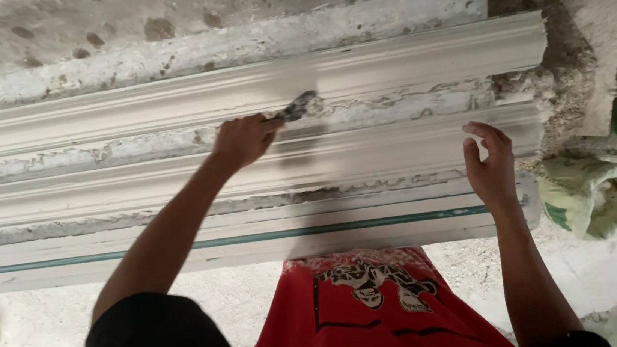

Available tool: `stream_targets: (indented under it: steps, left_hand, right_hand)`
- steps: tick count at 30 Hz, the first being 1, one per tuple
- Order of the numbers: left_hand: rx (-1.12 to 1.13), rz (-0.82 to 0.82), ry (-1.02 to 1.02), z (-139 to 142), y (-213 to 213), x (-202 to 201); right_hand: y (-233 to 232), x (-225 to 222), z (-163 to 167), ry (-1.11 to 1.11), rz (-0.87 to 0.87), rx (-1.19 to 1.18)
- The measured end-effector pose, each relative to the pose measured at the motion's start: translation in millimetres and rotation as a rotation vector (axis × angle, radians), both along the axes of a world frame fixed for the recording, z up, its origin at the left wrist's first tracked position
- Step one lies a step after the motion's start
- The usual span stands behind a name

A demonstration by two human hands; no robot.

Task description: The person uses a small scraper to remove excess plaster from the seams and grooves of white plaster cornice mold halves laid on a workbench, working along the profiles section by section. They also press plaster paste into the mold grooves by hand and wipe their hands and arms with a white cloth.

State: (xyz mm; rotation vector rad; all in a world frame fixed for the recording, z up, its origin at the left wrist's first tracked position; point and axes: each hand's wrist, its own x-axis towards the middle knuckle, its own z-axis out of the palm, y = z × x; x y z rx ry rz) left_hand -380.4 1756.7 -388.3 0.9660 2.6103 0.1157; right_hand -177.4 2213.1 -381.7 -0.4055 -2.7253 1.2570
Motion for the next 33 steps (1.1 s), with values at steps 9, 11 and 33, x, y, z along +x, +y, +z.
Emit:
stream_targets:
  steps: [9, 11, 33]
  left_hand:
    - [0.17, -0.02, 0.051, -26.5, 84.8, 6.4]
    - [0.154, -0.025, 0.061, -27.0, 120.8, 9.5]
    - [0.139, -0.02, -0.176, 8.8, 307.2, 35.5]
  right_hand:
    - [35.5, -9.5, -16.7, -0.055, -0.044, 0.001]
    - [30.0, -19.5, -20.6, -0.004, -0.025, 0.002]
    - [22.0, 13.7, -25.5, 0.033, -0.076, 0.047]
